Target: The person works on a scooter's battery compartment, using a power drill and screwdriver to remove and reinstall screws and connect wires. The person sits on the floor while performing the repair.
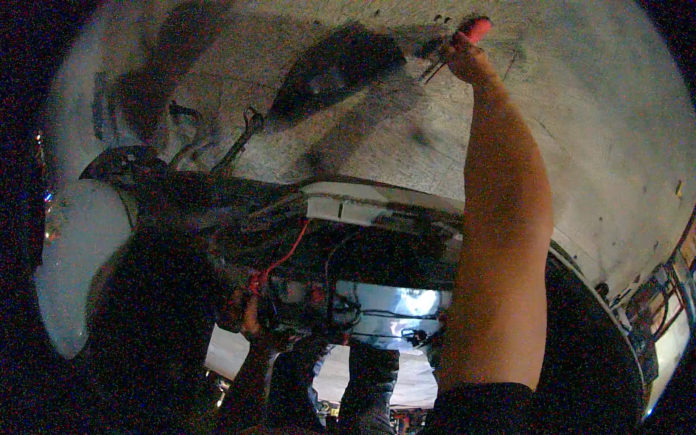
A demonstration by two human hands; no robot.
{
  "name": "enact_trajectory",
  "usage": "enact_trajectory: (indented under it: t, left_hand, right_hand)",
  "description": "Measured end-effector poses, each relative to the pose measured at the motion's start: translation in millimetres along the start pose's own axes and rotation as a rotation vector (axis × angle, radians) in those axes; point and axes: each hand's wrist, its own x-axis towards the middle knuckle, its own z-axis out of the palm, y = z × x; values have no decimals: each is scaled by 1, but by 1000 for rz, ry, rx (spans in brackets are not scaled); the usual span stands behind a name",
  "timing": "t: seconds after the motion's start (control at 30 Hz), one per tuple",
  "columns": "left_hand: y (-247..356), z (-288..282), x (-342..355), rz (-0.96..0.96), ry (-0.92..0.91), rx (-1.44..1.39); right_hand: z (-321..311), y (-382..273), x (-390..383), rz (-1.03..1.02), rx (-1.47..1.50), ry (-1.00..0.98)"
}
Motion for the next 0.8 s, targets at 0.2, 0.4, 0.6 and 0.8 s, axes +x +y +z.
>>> enact_trajectory:
  t: [0.2, 0.4, 0.6, 0.8]
  left_hand:
    - [0, -1, -1, -6, 18, 36]
    - [0, 5, 6, 36, 41, 28]
    - [-4, 13, 4, 48, 17, 5]
    - [11, 11, 38, 112, -41, -12]
  right_hand:
    - [-33, -36, 19, 751, -253, -182]
    - [-85, -6, 1, 953, -158, -8]
    - [-139, -99, -66, 629, 469, 513]
    - [-198, -275, -133, 385, 1062, 656]
